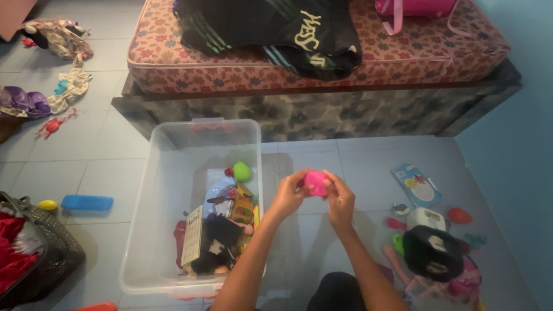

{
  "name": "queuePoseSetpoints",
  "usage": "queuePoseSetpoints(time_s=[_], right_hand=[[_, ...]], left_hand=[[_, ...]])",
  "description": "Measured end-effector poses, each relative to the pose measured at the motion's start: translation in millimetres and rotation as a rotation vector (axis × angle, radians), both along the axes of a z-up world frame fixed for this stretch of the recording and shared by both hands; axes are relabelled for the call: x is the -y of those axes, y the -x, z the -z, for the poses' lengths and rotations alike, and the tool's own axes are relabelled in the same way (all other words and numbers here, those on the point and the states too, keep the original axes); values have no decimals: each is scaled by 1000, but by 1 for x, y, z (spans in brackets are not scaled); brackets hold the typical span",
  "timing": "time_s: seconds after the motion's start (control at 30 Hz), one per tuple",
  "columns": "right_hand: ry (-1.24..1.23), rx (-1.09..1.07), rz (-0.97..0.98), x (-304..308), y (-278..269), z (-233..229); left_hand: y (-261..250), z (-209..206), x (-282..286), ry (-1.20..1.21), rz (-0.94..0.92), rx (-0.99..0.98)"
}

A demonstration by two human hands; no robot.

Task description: Picking up various toys from the floor and placing them into a clear plastic storage bin.

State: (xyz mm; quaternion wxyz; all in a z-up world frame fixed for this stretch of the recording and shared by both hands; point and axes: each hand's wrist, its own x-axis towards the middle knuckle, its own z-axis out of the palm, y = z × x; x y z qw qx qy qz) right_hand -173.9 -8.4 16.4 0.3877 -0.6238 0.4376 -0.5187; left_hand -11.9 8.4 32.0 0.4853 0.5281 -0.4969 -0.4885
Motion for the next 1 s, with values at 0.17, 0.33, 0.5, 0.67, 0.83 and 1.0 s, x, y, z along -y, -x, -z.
queuePoseSetpoints(time_s=[0.17, 0.33, 0.5, 0.67, 0.83, 1.0], right_hand=[[275, -165, -58, -5, 0, -28], [599, -442, 82, -11, 0, -29], [465, -117, -12, -17, -2, -43], [-5, 187, 1, -9, -5, -28], [-48, 82, 40, -5, -3, -17], [159, -214, 148, -11, -8, -41]], left_hand=[[-10, 40, 10, 34, -26, -356], [-13, 27, 4, -134, 103, -835], [-11, -5, -4, -36, 154, -768], [-7, -16, -9, 4, 180, -637], [-4, -7, -6, 98, 226, -523], [-3, -11, -8, 61, 248, -546]])
